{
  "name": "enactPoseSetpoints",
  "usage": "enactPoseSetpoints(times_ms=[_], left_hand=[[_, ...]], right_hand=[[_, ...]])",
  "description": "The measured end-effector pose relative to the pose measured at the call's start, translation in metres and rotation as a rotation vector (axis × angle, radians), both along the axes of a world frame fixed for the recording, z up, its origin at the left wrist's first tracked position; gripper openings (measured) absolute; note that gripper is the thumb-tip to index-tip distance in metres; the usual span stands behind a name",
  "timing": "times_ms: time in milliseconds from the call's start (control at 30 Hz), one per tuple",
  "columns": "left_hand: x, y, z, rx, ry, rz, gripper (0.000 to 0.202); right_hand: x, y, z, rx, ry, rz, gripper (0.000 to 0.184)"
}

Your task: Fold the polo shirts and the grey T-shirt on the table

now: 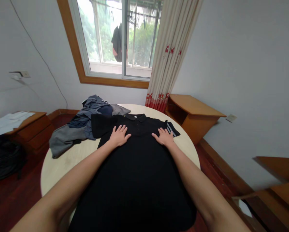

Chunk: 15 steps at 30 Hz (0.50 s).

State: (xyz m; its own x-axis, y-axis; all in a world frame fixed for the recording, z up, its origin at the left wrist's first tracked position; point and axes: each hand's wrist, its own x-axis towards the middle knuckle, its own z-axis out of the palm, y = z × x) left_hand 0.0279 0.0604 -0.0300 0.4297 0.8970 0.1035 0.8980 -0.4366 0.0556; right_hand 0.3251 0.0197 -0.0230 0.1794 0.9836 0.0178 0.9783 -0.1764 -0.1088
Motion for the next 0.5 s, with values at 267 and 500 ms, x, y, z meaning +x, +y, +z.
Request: enactPoseSetpoints(times_ms=[267, 500], left_hand=[[0.037, 0.027, -0.006, -0.139, -0.06, -0.022, 0.08], [0.01, 0.088, -0.006, -0.142, -0.038, 0.105, 0.084]], right_hand=[[-0.065, 0.051, 0.007, -0.009, 0.066, 0.199, 0.067], [-0.036, 0.099, -0.013, -0.012, 0.108, 0.112, 0.078]])
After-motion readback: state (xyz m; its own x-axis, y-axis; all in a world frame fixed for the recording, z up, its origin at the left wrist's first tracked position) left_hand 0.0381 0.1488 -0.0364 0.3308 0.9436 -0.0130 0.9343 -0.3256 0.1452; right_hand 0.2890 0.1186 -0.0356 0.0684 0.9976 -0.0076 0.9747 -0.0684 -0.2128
